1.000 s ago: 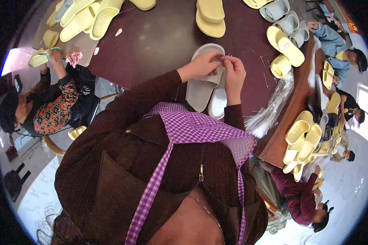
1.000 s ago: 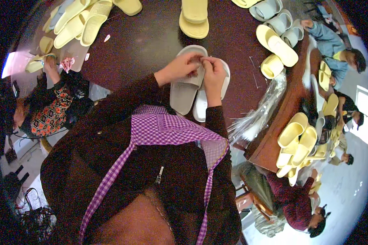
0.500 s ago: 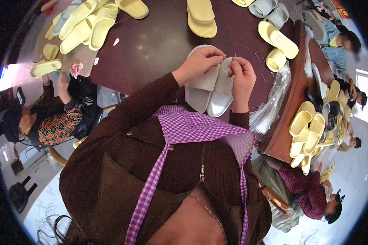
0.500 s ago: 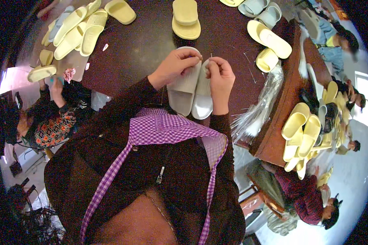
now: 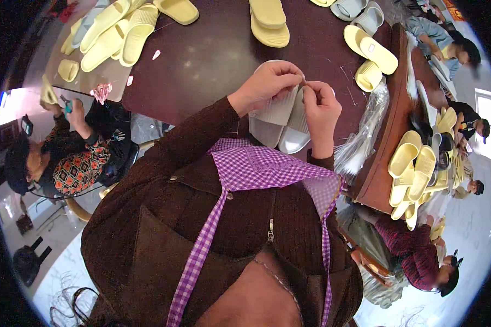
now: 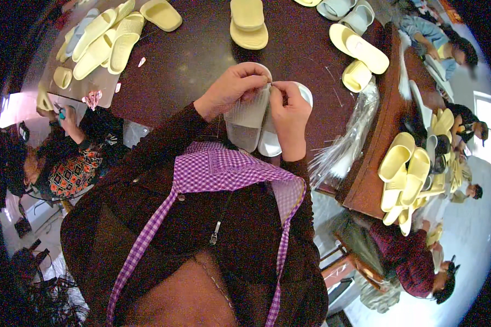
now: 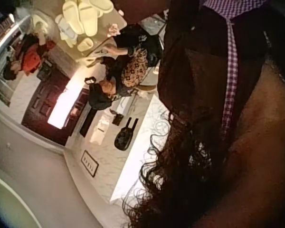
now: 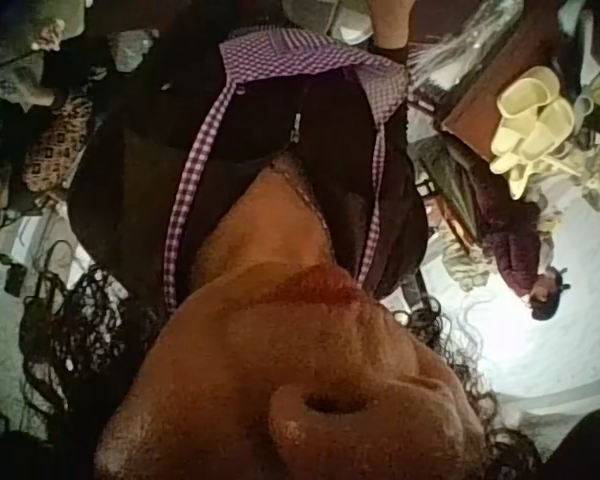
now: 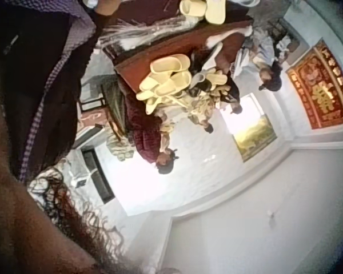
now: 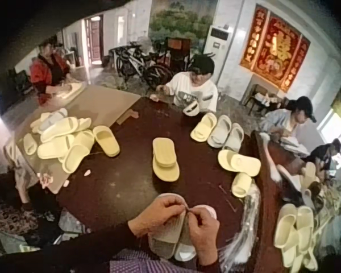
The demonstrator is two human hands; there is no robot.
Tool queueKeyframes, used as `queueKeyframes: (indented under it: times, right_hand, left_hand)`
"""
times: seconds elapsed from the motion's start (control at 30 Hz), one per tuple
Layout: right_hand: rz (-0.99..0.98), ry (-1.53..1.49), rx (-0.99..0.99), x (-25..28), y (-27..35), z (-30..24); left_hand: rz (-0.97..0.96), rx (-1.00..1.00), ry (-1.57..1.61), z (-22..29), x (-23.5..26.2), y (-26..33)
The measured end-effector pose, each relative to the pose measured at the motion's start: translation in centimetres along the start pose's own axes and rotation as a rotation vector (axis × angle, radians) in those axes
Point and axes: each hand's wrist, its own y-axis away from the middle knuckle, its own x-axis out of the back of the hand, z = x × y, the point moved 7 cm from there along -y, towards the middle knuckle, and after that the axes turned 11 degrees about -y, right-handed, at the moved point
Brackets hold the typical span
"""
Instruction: The person attaches pairs of slides together by threading plastic fasteners through them by hand.
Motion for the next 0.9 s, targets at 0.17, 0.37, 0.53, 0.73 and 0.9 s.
queueKeyframes:
  times: [0.17, 0.37, 0.53, 0.73, 0.9]
  right_hand:
    - [0.0, 0.059, 0.014, 0.0, -0.1, 0.0]
    - [-0.02, 0.166, -0.054, -0.3, -0.6, 0.3]
    - [-0.081, 0.323, 0.17, -1.2, -0.8, -1.2]
    - [-0.05, 0.306, -0.008, 0.0, -0.4, 1.0]
    - [-0.045, 0.477, 0.254, 2.0, 1.8, 6.7]
  left_hand:
    - [0.03, -0.049, -0.022, -0.7, 0.2, -0.6]
    - [0.042, -0.08, -0.097, 0.4, 0.4, -0.5]
    - [-0.07, 0.093, 0.073, -1.2, 0.1, -0.4]
    - [-0.006, 0.071, -0.15, -1.9, -0.1, -0.8]
    - [0.413, -0.469, -0.677, -2.9, 3.9, -0.7]
